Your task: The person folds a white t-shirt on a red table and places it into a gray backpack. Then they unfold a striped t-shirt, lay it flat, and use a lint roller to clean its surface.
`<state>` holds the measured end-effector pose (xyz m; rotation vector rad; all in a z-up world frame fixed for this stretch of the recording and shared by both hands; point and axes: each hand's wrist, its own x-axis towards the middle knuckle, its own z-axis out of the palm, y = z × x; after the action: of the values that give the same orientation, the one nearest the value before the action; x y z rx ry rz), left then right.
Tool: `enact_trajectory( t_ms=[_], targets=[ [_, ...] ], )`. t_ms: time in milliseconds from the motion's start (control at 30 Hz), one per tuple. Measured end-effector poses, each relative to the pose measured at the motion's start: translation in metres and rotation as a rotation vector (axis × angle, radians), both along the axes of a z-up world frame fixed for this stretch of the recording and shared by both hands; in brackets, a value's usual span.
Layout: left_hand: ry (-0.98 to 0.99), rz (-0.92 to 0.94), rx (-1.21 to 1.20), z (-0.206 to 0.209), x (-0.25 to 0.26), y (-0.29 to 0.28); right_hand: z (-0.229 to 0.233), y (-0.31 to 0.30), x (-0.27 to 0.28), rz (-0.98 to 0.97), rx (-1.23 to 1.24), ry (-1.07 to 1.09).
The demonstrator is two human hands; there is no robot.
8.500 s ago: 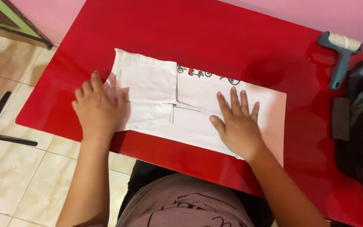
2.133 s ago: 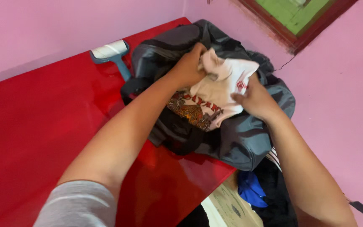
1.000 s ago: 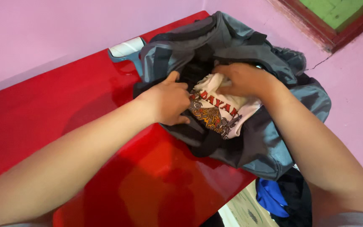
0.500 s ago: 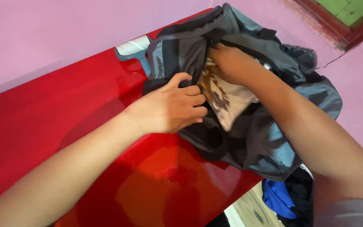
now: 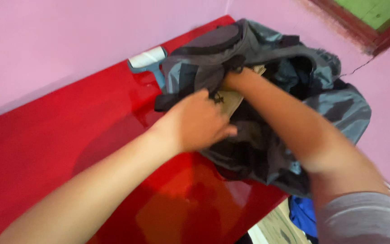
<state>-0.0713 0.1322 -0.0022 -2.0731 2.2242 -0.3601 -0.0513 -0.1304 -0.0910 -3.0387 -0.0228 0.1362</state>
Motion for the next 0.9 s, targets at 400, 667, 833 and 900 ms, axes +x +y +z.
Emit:
enact_trajectory(
  t_ms=[400,667,833,900],
  targets=[
    [-0.206,0.71,0.13,-0.038,0.031,-0.075,0.032,-0.046,-0.025,0.17,0.053,-0.277],
    [-0.369,0.157,-0.039,-0.061,0.026,-0.075,0.021,-0.039,0.022,-0.227,-0.147,-0.15],
    [-0.361,0.508,0.283,-0.057,0.043,-0.073,0.016,-0.028,0.019,-0.221,-0.012,0.043],
    [-0.184,0.545,0.446,-0.054,0.053,-0.068,0.019,-0.027,0.017,-0.238,0.063,0.121]
  ],
)
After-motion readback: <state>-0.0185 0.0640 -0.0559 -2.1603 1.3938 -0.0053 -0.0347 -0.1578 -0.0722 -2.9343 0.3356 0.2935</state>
